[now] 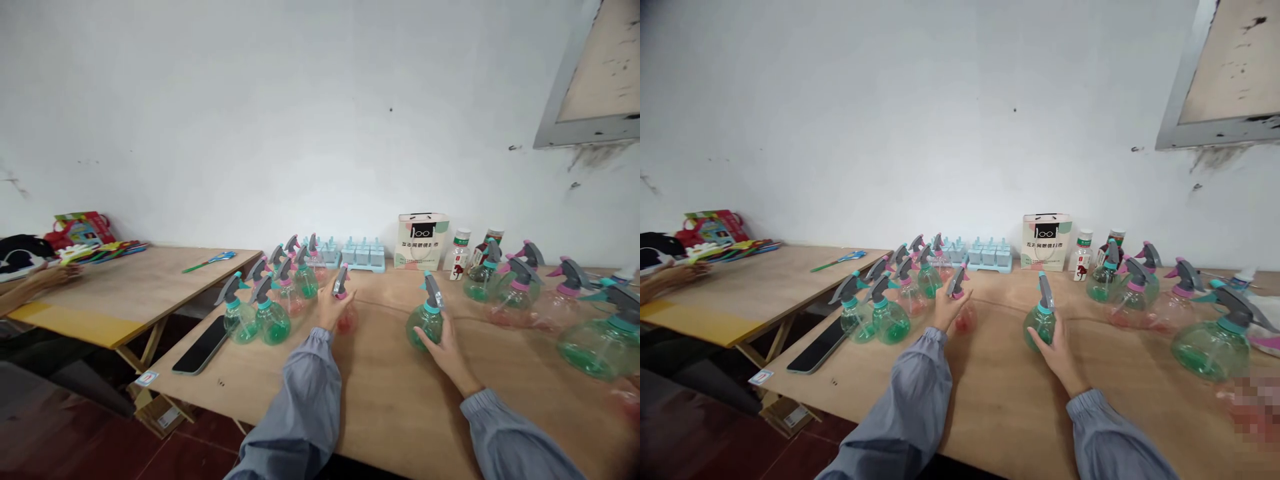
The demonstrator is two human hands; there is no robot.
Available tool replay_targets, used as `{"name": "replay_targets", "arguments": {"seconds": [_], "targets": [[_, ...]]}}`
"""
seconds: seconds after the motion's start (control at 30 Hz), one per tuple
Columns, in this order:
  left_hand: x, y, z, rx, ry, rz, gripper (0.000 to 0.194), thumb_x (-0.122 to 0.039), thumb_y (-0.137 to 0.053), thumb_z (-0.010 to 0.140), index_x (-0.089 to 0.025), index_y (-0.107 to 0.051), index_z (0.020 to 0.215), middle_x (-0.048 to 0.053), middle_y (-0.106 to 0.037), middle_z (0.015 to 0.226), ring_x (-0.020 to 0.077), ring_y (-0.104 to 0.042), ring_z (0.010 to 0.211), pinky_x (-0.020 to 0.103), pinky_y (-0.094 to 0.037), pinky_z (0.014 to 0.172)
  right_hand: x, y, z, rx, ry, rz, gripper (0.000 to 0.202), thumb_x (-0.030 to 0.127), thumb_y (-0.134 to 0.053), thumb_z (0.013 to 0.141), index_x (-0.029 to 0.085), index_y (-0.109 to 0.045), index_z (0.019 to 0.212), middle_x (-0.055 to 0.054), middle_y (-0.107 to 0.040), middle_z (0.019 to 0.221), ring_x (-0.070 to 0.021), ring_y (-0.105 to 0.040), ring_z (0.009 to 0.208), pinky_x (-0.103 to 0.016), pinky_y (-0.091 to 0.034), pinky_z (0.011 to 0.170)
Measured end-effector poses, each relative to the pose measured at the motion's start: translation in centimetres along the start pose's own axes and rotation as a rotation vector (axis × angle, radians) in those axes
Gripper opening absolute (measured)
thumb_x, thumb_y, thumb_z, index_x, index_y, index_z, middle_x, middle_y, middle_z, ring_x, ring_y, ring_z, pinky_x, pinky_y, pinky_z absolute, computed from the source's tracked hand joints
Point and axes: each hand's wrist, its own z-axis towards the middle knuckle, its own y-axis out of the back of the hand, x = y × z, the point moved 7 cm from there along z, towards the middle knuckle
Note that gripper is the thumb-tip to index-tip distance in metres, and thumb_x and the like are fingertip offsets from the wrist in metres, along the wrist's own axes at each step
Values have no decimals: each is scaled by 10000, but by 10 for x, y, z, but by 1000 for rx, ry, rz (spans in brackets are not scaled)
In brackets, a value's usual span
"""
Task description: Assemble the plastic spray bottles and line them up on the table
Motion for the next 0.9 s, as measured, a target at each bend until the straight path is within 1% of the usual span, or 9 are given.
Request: {"name": "replay_targets", "arguments": {"seconds": [0.1, 0.17, 0.27, 0.37, 0.43, 0.53, 0.7, 0.8, 0.9], "targets": [[-2, 16, -18, -153, -14, 16, 528, -370, -662, 806, -235, -522, 1296, 98, -629, 1240, 256, -595, 1123, 425, -408, 1009, 2, 0, -1, 5, 5, 10, 747, 674, -606, 796, 178, -428, 1326, -158, -556, 1251, -325, -543, 1183, -528, -426, 1031], [1, 23, -39, -205, 36, 79, 643, -409, -673, 790, -219, -434, 1355, 139, -537, 1349, 297, -523, 1239, 469, -371, 1052, 5, 1, -1, 8, 16, 19, 743, 658, -610, 804, 178, -417, 1338, -161, -547, 1270, -325, -534, 1203, -527, -422, 1039], [14, 18, -67, -105, 171, 218, 852, -456, -776, 679, -220, -358, 1384, 152, -488, 1367, 344, -474, 1288, 509, -368, 1047, 8, 1, -1, 10, 27, 23, 738, 645, -614, 810, 183, -409, 1349, -160, -538, 1290, -326, -522, 1226, -529, -414, 1050], [29, 7, -73, 22, 241, 297, 778, -404, -788, 682, -228, -400, 1333, 136, -514, 1316, 342, -491, 1269, 494, -388, 1032, 8, 2, -1, 7, 16, 21, 738, 647, -615, 808, 184, -414, 1346, -159, -539, 1289, -329, -522, 1224, -536, -412, 1051], [39, 1, -59, 52, 251, 313, 714, -374, -764, 726, -234, -416, 1333, 137, -509, 1323, 338, -494, 1272, 485, -393, 1037, 7, 1, -1, 19, 5, 26, 736, 643, -618, 809, 179, -417, 1344, -160, -543, 1281, -328, -524, 1221, -534, -414, 1051], [57, -9, -21, 35, 270, 321, 754, -346, -762, 746, -239, -396, 1397, 168, -467, 1377, 360, -478, 1298, 508, -375, 1065, 5, 0, -2, 34, -9, 33, 731, 631, -617, 817, 178, -410, 1353, -158, -540, 1282, -322, -521, 1223, -526, -417, 1052], [86, -32, 43, -16, 243, 178, 768, -198, -763, 729, -148, -388, 1398, 229, -481, 1384, 387, -439, 1356, 531, -330, 1124, 1, -2, -3, 35, -8, 16, 721, 630, -622, 809, 180, -422, 1335, -147, -551, 1254, -326, -530, 1208, -543, -415, 1054], [98, -46, 66, -29, 221, 125, 649, -192, -718, 778, -164, -415, 1352, 200, -486, 1404, 351, -420, 1385, 498, -324, 1148, 2, -1, -5, 20, 1, 5, 702, 624, -623, 808, 176, -439, 1317, -149, -570, 1227, -332, -548, 1181, -551, -427, 1039], [107, -56, 79, -52, 229, 100, 625, -175, -699, 786, -155, -411, 1341, 209, -438, 1437, 341, -410, 1392, 494, -332, 1152, 4, -2, -6, 45, 5, 14, 661, 591, -622, 827, 192, -437, 1321, -140, -568, 1249, -323, -543, 1203, -540, -429, 1049]]}}
